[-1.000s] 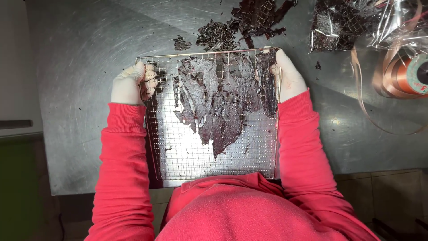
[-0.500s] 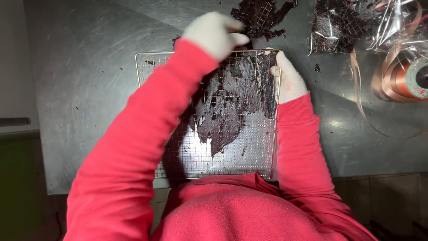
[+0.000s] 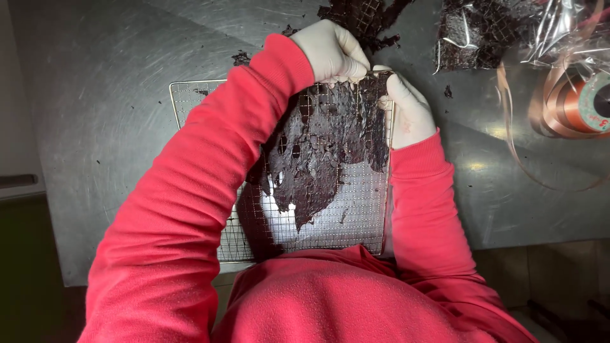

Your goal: Removing dried meat jerky from a dehydration tray and sorting it.

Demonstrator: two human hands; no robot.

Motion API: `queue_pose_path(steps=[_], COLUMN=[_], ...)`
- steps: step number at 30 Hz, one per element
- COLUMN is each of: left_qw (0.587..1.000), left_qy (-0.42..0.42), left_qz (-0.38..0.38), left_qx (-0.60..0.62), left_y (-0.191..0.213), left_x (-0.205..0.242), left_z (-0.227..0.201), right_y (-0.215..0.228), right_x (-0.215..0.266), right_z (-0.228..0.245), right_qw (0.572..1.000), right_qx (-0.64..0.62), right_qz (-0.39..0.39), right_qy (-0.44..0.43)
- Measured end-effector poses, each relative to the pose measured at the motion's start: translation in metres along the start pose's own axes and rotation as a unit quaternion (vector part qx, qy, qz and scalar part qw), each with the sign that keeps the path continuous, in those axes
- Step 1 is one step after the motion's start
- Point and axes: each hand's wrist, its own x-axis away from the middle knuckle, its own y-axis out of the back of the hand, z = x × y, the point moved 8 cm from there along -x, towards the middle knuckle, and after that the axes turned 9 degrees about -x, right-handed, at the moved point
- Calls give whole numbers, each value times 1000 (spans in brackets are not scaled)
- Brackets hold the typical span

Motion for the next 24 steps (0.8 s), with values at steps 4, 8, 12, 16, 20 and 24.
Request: queue_pose_path(steps=[4,8,12,16,20,24], left_qw=[999,995,994,994,995,996], left_qy=[18,81,78,86,74,80], left_qz=[-15,-9,-11,-9,-15,-11], left_qx=[-32,-60,-70,-68,-64,-49], left_y=[1,2,7,6,5,2], left_x=[4,8,11,10,10,12], left_z=[-1,2,8,13,8,10], right_y=[-15,-1,17,12,24,-4], right_x=[4,0,2,4,-3,10], right_z=[3,1,-3,-2,-4,2], right_qw=[999,997,997,996,996,997], right_qx=[6,77,47,62,73,69], right_qz=[40,-7,-54,-55,-44,-25], right_qy=[-7,-10,-17,-28,-23,-20])
